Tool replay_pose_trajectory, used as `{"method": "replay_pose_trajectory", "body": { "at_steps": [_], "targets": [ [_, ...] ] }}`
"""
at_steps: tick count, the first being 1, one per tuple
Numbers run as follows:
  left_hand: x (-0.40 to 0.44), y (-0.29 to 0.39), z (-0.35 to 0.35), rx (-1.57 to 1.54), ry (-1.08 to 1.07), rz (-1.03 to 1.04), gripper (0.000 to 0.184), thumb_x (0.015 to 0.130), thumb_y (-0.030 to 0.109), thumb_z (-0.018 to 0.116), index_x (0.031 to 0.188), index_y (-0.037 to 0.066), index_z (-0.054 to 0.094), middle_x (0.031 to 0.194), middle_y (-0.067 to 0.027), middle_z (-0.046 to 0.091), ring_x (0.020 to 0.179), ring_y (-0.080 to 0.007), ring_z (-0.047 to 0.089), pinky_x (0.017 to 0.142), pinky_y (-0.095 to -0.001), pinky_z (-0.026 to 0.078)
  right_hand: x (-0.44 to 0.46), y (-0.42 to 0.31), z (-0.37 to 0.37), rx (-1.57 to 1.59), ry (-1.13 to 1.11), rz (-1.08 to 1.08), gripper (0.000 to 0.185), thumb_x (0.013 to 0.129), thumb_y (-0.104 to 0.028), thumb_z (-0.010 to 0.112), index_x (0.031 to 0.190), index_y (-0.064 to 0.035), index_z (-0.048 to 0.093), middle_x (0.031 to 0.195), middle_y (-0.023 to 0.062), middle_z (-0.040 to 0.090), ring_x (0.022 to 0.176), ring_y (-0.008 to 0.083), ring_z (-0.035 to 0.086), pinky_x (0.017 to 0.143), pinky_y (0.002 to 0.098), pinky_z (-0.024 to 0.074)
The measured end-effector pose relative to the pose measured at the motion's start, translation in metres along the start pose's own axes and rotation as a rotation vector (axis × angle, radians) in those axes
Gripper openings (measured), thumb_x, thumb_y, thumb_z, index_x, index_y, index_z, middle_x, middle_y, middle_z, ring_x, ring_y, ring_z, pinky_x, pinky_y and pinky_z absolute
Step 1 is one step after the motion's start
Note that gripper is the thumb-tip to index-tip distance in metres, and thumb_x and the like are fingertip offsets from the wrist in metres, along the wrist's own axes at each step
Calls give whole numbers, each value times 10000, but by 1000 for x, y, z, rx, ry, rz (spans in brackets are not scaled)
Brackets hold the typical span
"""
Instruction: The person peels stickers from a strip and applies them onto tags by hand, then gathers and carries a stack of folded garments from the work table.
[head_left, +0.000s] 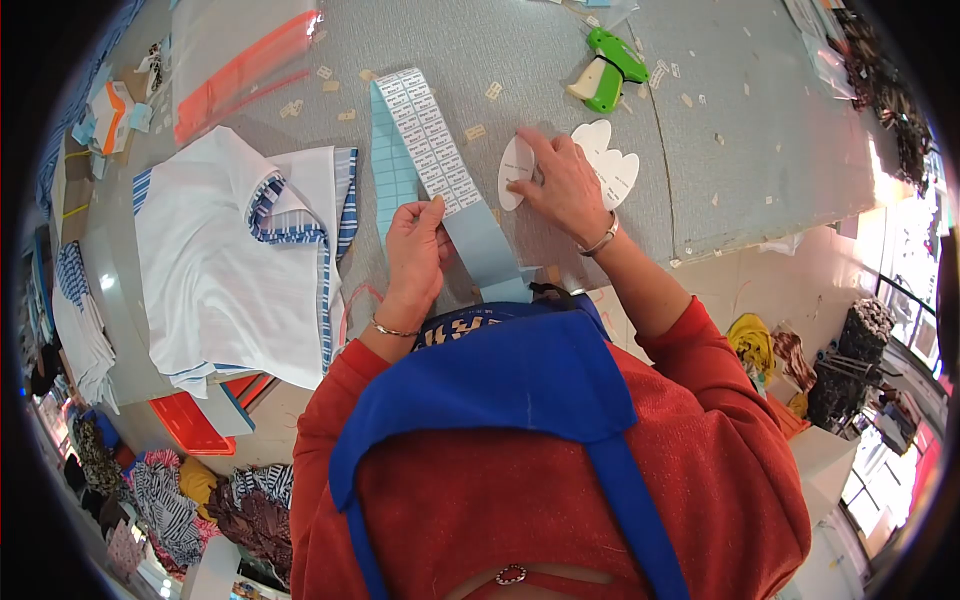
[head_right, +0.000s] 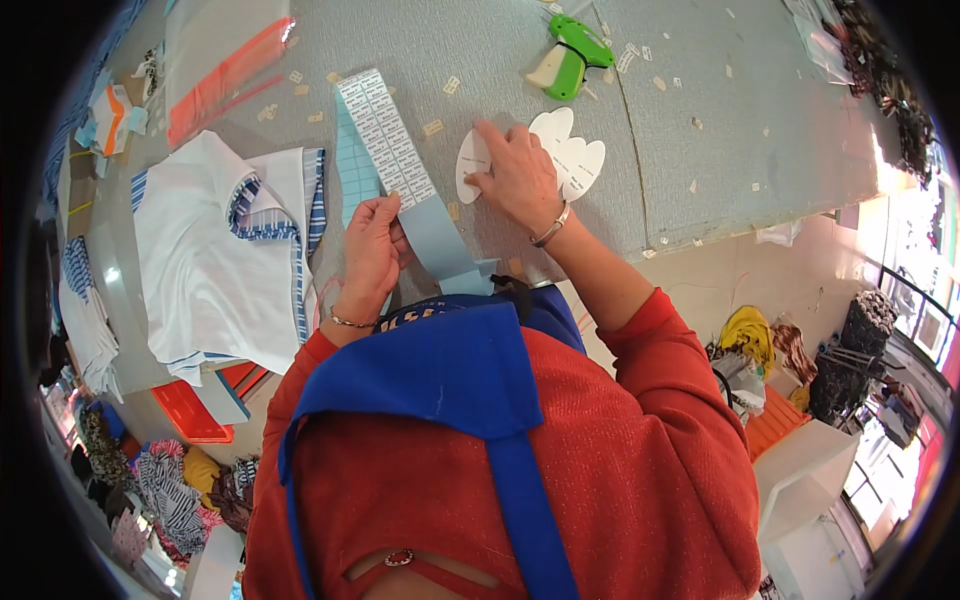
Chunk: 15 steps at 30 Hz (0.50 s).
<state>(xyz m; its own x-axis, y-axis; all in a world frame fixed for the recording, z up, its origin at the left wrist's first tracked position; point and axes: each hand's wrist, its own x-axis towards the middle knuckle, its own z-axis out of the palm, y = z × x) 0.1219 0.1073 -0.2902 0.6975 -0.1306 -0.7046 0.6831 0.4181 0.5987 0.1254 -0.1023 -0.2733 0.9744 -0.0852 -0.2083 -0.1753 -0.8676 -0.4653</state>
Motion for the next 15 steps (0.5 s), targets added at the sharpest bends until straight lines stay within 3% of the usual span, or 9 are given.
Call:
{"method": "replay_pose_trajectory", "body": {
  "at_steps": [3, 6, 9, 12, 15],
  "targets": [
    [3, -3, -3, -10, -9, 4, 194, 900, 167, 620, 950, 60, 467, 850, -66, 628, 668, -131, 634, 557, -253, 533, 2, 5, 8, 102, 108, -66, 643, 668, -172, 763, 1227, -55, 467, 1062, 166, 499, 1030, 337, 488, 859, 386, 435],
    [3, -3, -4, -9, -3, 14, 190, 899, 167, 623, 944, 62, 471, 847, -63, 627, 667, -130, 634, 557, -254, 533, 5, 7, 12, 152, 314, -172, 528, 674, -146, 759, 1125, -37, 507, 959, 152, 555, 877, 332, 561, 790, 401, 474],
    [4, -3, -5, -19, -2, 13, 190, 896, 168, 627, 942, 62, 477, 850, -61, 625, 675, -129, 633, 563, -255, 534, 8, 11, 14, 500, 114, 83, 429, 702, -115, 737, 1057, -22, 515, 814, 101, 601, 735, 259, 602, 676, 337, 494],
    [3, -3, -5, -19, 7, 2, 194, 894, 172, 632, 945, 61, 481, 855, -59, 621, 687, -131, 633, 572, -256, 534, 6, 14, 3, 592, 162, 38, 357, 731, -118, 719, 1032, -22, 551, 690, 59, 607, 620, 193, 602, 584, 290, 477],
    [2, -1, -4, -15, 0, -5, 199, 893, 174, 634, 950, 58, 481, 859, -58, 618, 697, -133, 634, 583, -257, 536, 10, 37, 1, 665, 49, 98, 275, 749, -137, 708, 975, -18, 606, 698, 61, 616, 648, 170, 607, 593, 288, 471]
  ]
}}
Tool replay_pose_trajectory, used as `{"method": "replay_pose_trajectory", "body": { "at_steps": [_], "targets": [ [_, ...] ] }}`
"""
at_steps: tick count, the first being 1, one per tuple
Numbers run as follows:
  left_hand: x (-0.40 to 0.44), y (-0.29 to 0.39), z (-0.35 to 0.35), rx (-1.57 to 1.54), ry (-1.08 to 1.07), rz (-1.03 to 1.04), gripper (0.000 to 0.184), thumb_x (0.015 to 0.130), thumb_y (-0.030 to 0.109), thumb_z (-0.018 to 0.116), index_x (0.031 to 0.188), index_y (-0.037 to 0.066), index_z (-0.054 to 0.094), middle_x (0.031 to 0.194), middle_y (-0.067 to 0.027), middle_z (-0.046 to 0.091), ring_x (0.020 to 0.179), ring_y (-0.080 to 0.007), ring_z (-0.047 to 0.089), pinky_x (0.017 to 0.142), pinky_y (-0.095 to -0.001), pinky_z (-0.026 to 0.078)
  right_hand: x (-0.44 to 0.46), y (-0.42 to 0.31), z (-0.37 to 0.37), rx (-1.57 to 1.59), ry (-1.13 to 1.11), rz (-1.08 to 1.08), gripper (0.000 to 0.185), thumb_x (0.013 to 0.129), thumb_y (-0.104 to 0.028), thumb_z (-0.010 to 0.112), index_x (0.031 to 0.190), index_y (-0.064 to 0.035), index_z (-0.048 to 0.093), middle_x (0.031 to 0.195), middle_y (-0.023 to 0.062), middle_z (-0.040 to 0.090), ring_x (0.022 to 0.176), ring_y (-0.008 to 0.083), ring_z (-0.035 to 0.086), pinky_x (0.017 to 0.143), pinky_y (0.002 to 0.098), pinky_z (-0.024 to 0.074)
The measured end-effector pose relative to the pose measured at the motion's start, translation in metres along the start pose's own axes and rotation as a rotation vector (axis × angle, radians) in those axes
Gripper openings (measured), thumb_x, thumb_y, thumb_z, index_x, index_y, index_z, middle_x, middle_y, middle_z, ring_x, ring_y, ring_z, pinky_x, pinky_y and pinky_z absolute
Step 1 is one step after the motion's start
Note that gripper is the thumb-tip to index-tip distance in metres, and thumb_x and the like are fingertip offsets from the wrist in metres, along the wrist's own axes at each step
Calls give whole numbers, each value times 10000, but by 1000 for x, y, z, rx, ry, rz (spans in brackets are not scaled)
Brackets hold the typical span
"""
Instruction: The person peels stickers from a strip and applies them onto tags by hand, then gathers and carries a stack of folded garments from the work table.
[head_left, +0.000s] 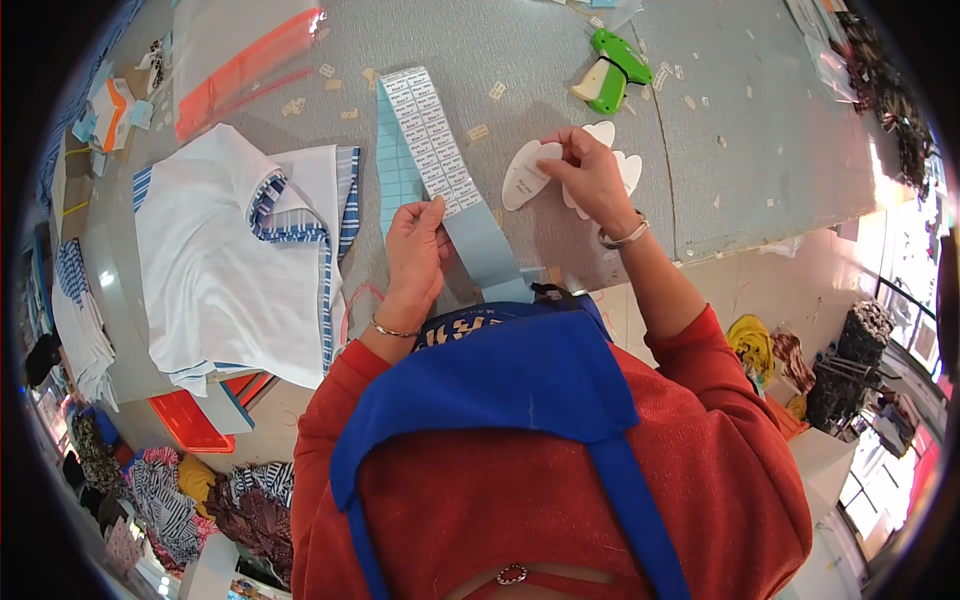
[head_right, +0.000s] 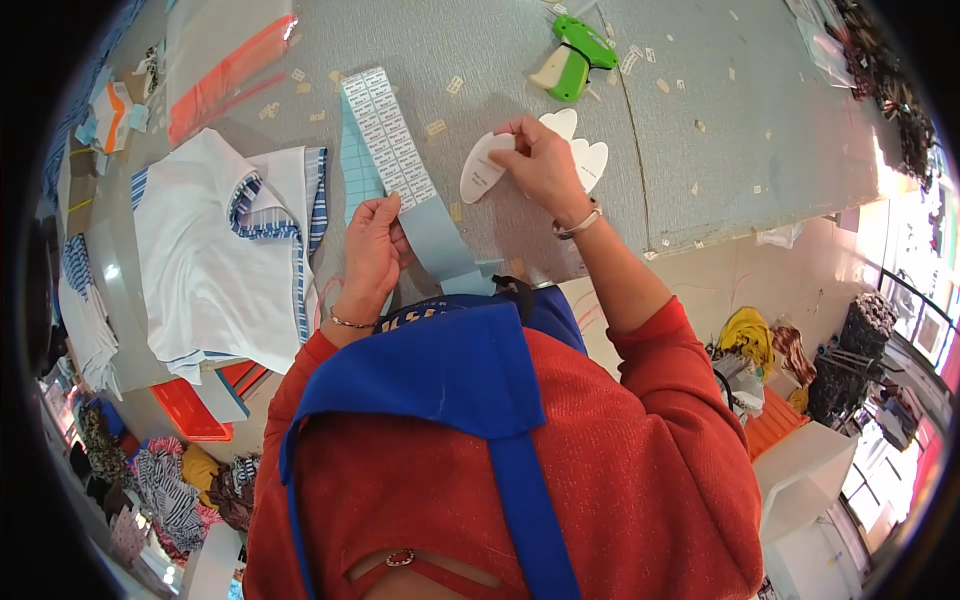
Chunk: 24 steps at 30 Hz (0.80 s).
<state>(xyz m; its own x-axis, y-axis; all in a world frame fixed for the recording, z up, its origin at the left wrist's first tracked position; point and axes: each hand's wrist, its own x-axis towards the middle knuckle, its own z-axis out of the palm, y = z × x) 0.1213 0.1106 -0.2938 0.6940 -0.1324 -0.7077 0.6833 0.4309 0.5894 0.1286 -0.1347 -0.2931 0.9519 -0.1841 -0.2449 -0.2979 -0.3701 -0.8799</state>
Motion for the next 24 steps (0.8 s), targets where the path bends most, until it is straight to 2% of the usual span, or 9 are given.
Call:
{"method": "replay_pose_trajectory", "body": {
  "at_steps": [3, 6, 7, 10, 13, 16, 19, 22, 24],
  "targets": [
    [1, 0, -1, 7, 4, 2, 200, 894, 174, 633, 948, 57, 479, 861, -58, 618, 696, -134, 634, 586, -260, 538, 1, 6, -22, -29, -15, 50, 242, 746, -159, 705, 939, -24, 649, 705, 68, 629, 625, 170, 599, 586, 286, 463],
    [0, 1, 1, -7, -8, 0, 203, 894, 176, 632, 953, 62, 475, 871, -57, 620, 707, -135, 636, 597, -262, 540, 0, 11, -42, -174, 0, 48, 261, 741, -172, 699, 951, -23, 656, 710, 77, 636, 606, 175, 595, 576, 295, 464],
    [-1, 2, 2, -13, -14, 3, 198, 895, 173, 630, 954, 68, 473, 878, -57, 622, 712, -135, 637, 601, -263, 540, -1, 7, -49, -310, 6, 119, 280, 725, -196, 718, 952, -42, 662, 726, 77, 630, 646, 200, 588, 613, 321, 467],
    [0, 2, 4, -37, -35, 11, 183, 899, 164, 622, 957, 87, 466, 898, -59, 629, 727, -135, 640, 610, -264, 540, -8, 6, -49, -678, 218, -153, 277, 717, -208, 739, 939, -57, 669, 755, 73, 628, 722, 232, 579, 671, 344, 467],
    [0, 1, 7, -71, -60, 31, 164, 905, 152, 609, 955, 103, 460, 912, -61, 635, 744, -134, 642, 615, -259, 539, -12, -9, -33, -752, 489, -349, 236, 732, -199, 735, 920, -71, 673, 775, 65, 622, 774, 246, 566, 721, 359, 452],
    [-1, 0, 9, -76, -91, 60, 151, 911, 146, 598, 953, 111, 457, 914, -60, 637, 754, -131, 642, 609, -253, 535, -19, -17, -8, -256, 158, -284, 174, 767, -161, 703, 916, -77, 673, 767, 62, 617, 764, 242, 572, 747, 368, 445],
    [-3, 2, 11, -76, -124, 74, 143, 914, 148, 592, 956, 113, 459, 908, -57, 636, 746, -120, 633, 597, -246, 526, -33, -36, 21, -153, 21, -397, 126, 774, -119, 694, 891, -72, 684, 788, 72, 623, 699, 228, 571, 688, 359, 463],
    [-2, -1, 7, -105, -170, 84, 139, 908, 144, 594, 954, 105, 469, 897, -53, 632, 721, -105, 617, 587, -235, 511, -34, -37, 39, -260, 6, -560, 144, 772, -155, 705, 897, -87, 684, 763, 55, 618, 708, 228, 579, 670, 351, 443],
    [5, -3, 1, -102, -202, 87, 139, 903, 139, 598, 949, 92, 476, 886, -48, 626, 701, -97, 604, 581, -230, 501, -35, -38, 44, -308, -12, -569, 147, 762, -177, 712, 891, -111, 683, 750, 31, 601, 712, 219, 573, 687, 330, 410]
  ]
}}
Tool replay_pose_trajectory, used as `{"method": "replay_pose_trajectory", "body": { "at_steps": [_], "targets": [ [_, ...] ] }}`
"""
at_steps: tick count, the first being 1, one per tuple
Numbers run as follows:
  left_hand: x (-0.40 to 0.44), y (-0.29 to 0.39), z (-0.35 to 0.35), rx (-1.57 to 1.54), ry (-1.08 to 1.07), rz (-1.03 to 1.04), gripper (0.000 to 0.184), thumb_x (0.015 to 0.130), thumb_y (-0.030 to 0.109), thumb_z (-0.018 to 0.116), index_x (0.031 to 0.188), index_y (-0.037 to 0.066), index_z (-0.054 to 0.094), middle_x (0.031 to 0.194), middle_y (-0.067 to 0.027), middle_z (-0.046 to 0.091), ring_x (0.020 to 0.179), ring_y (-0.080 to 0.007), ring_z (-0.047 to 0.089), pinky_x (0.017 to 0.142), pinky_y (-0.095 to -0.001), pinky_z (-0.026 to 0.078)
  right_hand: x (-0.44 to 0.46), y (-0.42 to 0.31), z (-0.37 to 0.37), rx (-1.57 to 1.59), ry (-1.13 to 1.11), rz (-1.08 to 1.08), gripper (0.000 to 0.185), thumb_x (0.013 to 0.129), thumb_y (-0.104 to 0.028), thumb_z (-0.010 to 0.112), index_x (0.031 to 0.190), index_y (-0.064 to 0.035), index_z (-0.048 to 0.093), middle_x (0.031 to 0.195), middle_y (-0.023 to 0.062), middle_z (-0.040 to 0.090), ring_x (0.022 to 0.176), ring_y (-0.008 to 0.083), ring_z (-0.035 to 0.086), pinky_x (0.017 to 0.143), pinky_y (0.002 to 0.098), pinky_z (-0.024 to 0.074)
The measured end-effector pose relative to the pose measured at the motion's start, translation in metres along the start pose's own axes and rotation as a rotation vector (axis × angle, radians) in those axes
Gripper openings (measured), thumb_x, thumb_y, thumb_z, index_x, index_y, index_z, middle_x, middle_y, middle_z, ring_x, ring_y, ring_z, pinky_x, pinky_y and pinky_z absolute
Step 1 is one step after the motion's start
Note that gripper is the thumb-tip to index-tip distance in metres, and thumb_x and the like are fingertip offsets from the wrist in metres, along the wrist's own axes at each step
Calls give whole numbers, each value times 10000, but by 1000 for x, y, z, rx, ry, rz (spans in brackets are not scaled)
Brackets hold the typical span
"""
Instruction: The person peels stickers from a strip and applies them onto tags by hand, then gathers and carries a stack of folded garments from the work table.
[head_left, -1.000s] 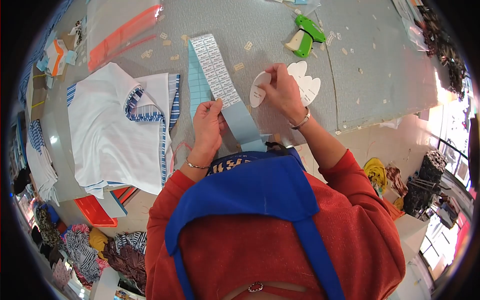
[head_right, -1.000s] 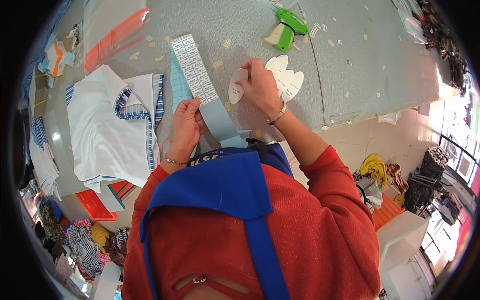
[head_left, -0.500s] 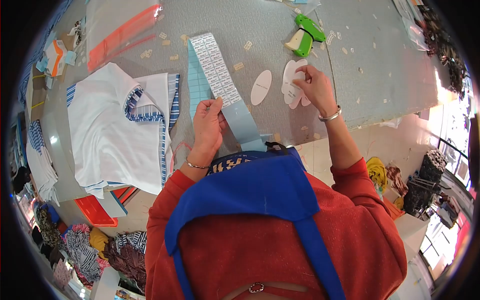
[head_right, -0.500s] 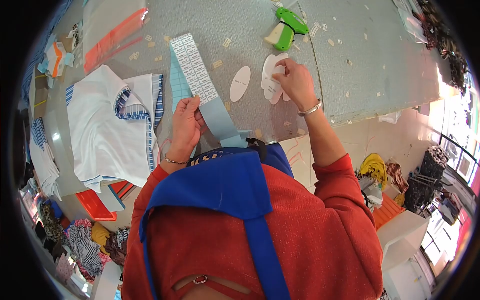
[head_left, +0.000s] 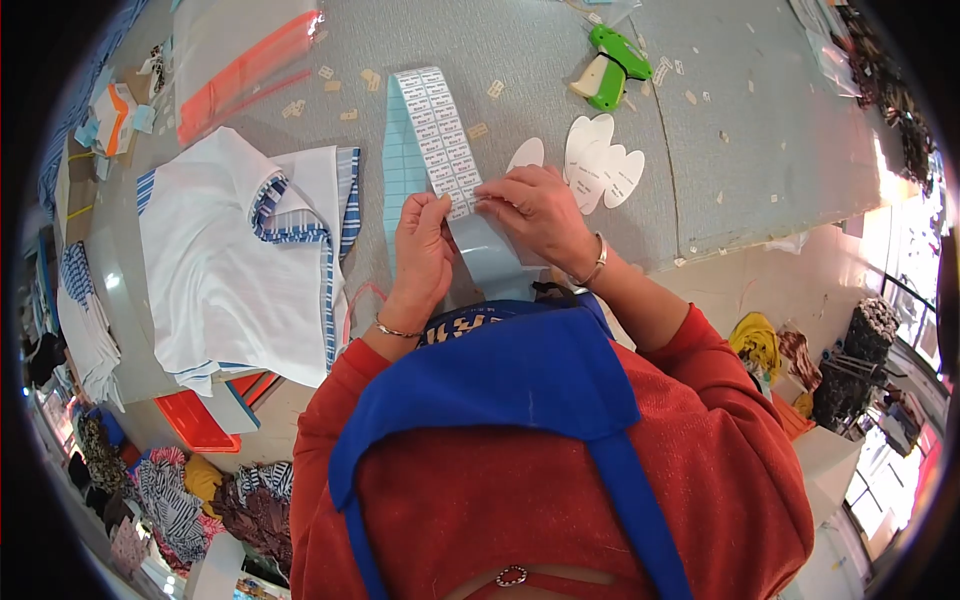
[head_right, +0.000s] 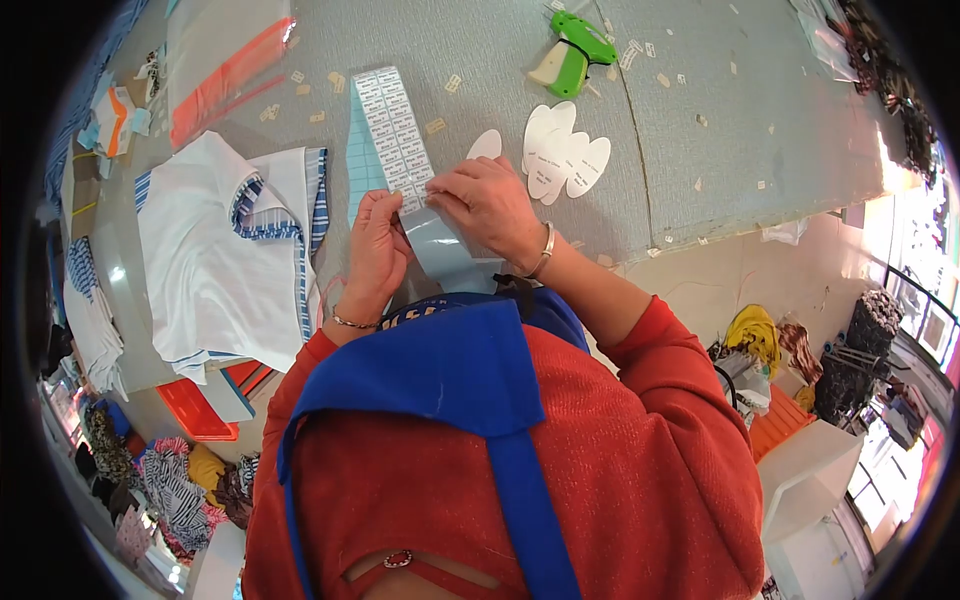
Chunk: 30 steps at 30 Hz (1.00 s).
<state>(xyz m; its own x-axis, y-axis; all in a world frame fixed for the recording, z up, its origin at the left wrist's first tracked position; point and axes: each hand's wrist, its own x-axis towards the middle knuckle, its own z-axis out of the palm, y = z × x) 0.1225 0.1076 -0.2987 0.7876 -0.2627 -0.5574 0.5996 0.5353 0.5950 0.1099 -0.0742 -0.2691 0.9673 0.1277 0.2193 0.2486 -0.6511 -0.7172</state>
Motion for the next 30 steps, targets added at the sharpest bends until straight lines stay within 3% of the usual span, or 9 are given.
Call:
{"method": "replay_pose_trajectory", "body": {
  "at_steps": [6, 11, 14, 17, 20, 21, 25, 30],
  "targets": [
    [-7, 7, 19, -17, 121, -12, 148, 893, 121, 604, 941, 58, 480, 872, -41, 614, 686, -95, 594, 569, -225, 493, -1, -3, 2, -70, -29, -86, 145, 730, -153, 720, 868, -141, 674, 769, -6, 585, 743, 183, 551, 717, 316, 390],
    [-5, 2, 8, 57, 96, -47, 163, 895, 124, 609, 953, 53, 474, 886, -67, 620, 693, -99, 603, 560, -221, 504, -6, -7, 6, -138, -6, -180, 152, 698, -134, 726, 836, -151, 665, 779, -18, 581, 768, 174, 536, 740, 319, 382],
    [-5, 1, 10, 62, 109, -38, 182, 895, 127, 614, 960, 44, 465, 876, -73, 622, 691, -102, 608, 554, -227, 512, -10, -9, 6, -113, -5, -188, 122, 718, -112, 717, 825, -138, 663, 776, 15, 577, 750, 189, 546, 715, 318, 414],
    [-5, -2, 7, 82, 127, -15, 192, 896, 125, 615, 960, 37, 457, 862, -78, 623, 684, -107, 611, 555, -235, 518, -17, -4, 4, 254, -44, 146, 89, 766, -109, 705, 844, -90, 665, 758, 11, 593, 680, 150, 546, 651, 275, 437],
    [-2, -4, 0, 105, 138, -4, 191, 897, 124, 613, 952, 38, 452, 855, -78, 623, 678, -110, 611, 557, -241, 521, -17, 11, -4, 661, -1, 770, 114, 811, -128, 685, 870, -32, 667, 752, -2, 613, 635, 98, 528, 610, 230, 438],
    [-1, -5, -1, 111, 140, -4, 189, 897, 124, 613, 949, 39, 452, 853, -77, 622, 676, -111, 610, 558, -242, 521, -16, 18, -10, 632, -15, 813, 186, 817, -170, 692, 889, 0, 668, 748, -26, 614, 606, 41, 484, 568, 195, 399],
    [-3, -5, 1, 101, 149, -36, 193, 896, 129, 616, 944, 45, 449, 838, -71, 619, 663, -107, 606, 544, -239, 519, -13, 27, -19, 606, -34, 906, 200, 803, -203, 700, 872, -16, 683, 691, -35, 587, 542, 9, 427, 468, 179, 311],
    [-4, -3, 6, 111, 169, -60, 191, 896, 134, 616, 941, 52, 449, 826, -64, 619, 639, -101, 601, 510, -234, 512, -13, 34, -8, 497, -72, 847, 200, 800, -198, 691, 860, -7, 686, 690, -18, 608, 545, 38, 476, 490, 201, 366]
  ]
}}
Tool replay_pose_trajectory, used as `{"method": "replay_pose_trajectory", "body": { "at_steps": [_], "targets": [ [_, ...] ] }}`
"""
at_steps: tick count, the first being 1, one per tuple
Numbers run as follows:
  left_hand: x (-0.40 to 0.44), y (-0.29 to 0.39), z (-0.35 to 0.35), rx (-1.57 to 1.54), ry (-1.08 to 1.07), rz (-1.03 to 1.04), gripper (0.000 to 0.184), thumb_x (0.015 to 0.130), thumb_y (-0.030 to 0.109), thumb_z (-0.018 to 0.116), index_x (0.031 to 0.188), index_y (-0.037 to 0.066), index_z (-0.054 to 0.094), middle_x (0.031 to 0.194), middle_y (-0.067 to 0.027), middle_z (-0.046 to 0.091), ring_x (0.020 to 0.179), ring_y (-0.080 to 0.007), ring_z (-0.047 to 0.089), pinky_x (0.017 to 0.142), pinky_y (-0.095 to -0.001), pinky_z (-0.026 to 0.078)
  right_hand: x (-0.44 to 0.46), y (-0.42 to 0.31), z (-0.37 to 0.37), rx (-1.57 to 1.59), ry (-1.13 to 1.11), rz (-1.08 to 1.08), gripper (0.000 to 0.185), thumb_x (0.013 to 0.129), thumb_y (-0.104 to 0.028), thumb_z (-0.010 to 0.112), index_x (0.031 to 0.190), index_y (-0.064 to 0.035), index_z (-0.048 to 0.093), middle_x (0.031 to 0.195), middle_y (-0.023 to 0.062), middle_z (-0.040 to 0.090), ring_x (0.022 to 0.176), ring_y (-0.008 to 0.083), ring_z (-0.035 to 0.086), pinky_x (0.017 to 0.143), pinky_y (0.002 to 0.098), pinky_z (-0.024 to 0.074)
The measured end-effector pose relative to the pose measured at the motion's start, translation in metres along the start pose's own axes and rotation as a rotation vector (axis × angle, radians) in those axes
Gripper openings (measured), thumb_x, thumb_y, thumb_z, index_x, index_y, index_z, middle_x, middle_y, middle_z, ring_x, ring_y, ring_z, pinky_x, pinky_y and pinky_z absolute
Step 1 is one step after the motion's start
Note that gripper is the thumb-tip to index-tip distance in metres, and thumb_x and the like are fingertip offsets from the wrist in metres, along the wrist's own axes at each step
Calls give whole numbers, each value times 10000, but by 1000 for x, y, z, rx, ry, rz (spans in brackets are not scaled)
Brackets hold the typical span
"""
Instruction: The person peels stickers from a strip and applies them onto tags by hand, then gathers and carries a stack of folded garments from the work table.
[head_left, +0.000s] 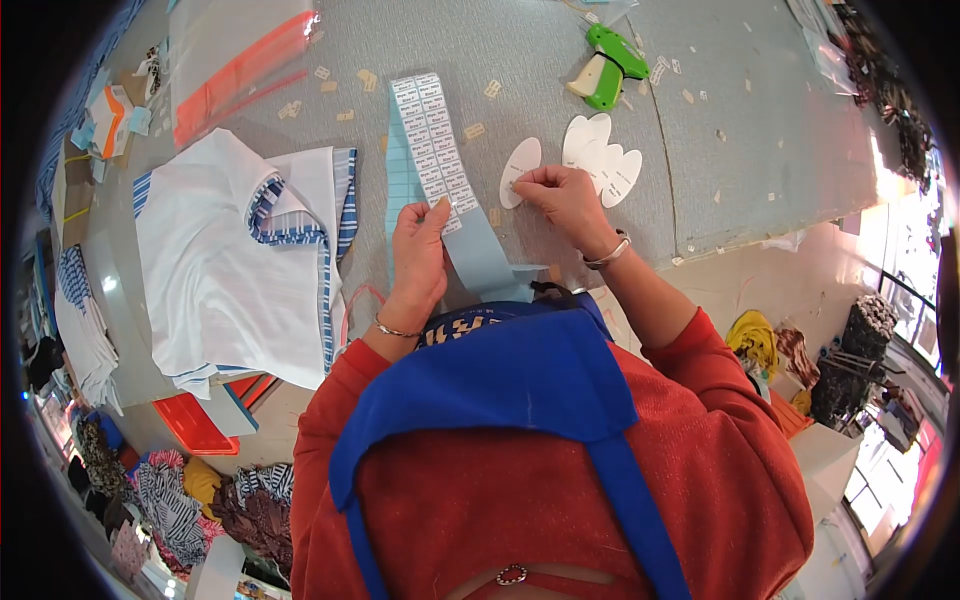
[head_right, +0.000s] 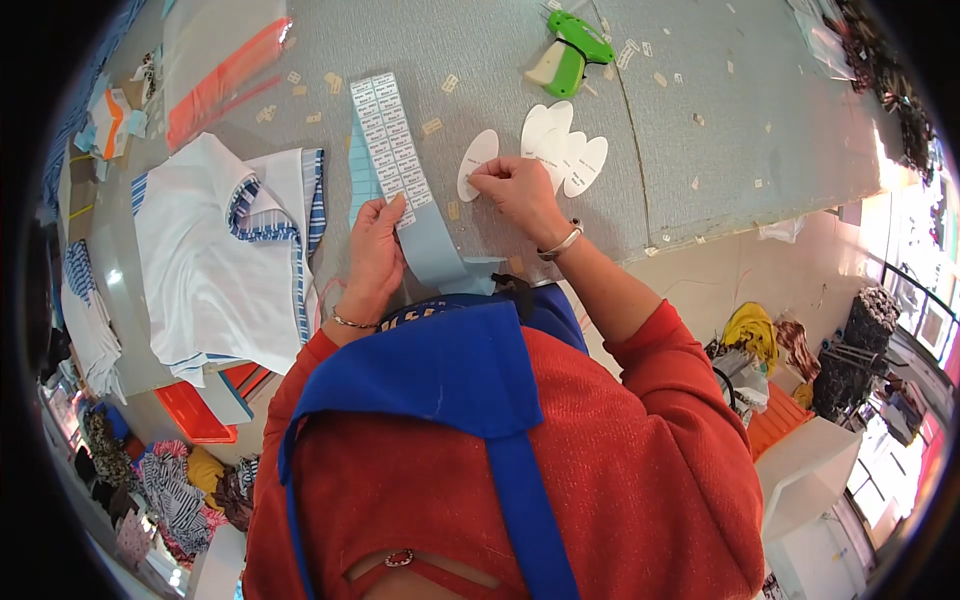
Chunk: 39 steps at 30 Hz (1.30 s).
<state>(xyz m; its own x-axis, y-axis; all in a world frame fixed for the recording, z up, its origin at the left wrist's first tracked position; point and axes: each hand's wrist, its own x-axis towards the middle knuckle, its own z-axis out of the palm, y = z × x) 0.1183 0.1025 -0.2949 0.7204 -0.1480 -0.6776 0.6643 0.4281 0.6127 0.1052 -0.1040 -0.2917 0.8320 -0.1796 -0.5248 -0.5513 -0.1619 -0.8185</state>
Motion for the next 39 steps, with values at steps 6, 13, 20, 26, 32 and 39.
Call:
{"method": "replay_pose_trajectory", "body": {
  "at_steps": [6, 13, 20, 26, 32, 39],
  "targets": [
    [2, -2, -3, -1, -3, 3, 177, 901, 132, 604, 944, 55, 451, 824, -59, 616, 635, -92, 602, 498, -221, 508, -1, 6, 9, -371, 130, -263, 203, 771, -198, 701, 882, -31, 671, 688, 42, 644, 559, 160, 575, 562, 295, 461],
    [1, -1, -2, 6, 1, 3, 178, 900, 130, 606, 941, 51, 452, 834, -59, 616, 643, -95, 604, 506, -223, 513, -6, -15, 5, -659, 272, -329, 593, 692, -237, 761, 1204, -98, 495, 923, 124, 567, 875, 275, 577, 782, 366, 468],
    [0, -1, -2, 6, -12, 9, 180, 897, 130, 611, 941, 49, 455, 838, -62, 618, 657, -93, 606, 514, -220, 512, 0, -23, 4, -769, 177, -361, 632, 664, -197, 765, 1203, -72, 460, 1056, 172, 509, 1022, 346, 496, 874, 415, 427],
    [2, -3, -2, -20, -5, 22, 183, 895, 128, 614, 943, 47, 457, 838, -62, 619, 651, -93, 605, 506, -217, 509, 5, -12, 5, -482, 204, -474, 479, 690, -120, 748, 1085, -51, 486, 885, 117, 571, 786, 276, 569, 744, 359, 461],
    [3, -4, -7, -20, -15, 34, 187, 891, 120, 616, 949, 49, 452, 839, -59, 619, 643, -91, 602, 495, -219, 507, 6, -3, -26, -169, 77, -263, 370, 758, -84, 711, 1062, -42, 503, 717, 42, 595, 635, 121, 575, 576, 261, 457],
    [0, 2, -1, -68, -38, 2, 184, 889, 111, 618, 953, 70, 450, 847, -55, 625, 661, -105, 622, 509, -229, 525, -2, -8, -79, -472, 222, -183, 370, 728, -160, 718, 1062, -78, 580, 671, 60, 580, 627, 205, 566, 603, 330, 460]
  ]
}}
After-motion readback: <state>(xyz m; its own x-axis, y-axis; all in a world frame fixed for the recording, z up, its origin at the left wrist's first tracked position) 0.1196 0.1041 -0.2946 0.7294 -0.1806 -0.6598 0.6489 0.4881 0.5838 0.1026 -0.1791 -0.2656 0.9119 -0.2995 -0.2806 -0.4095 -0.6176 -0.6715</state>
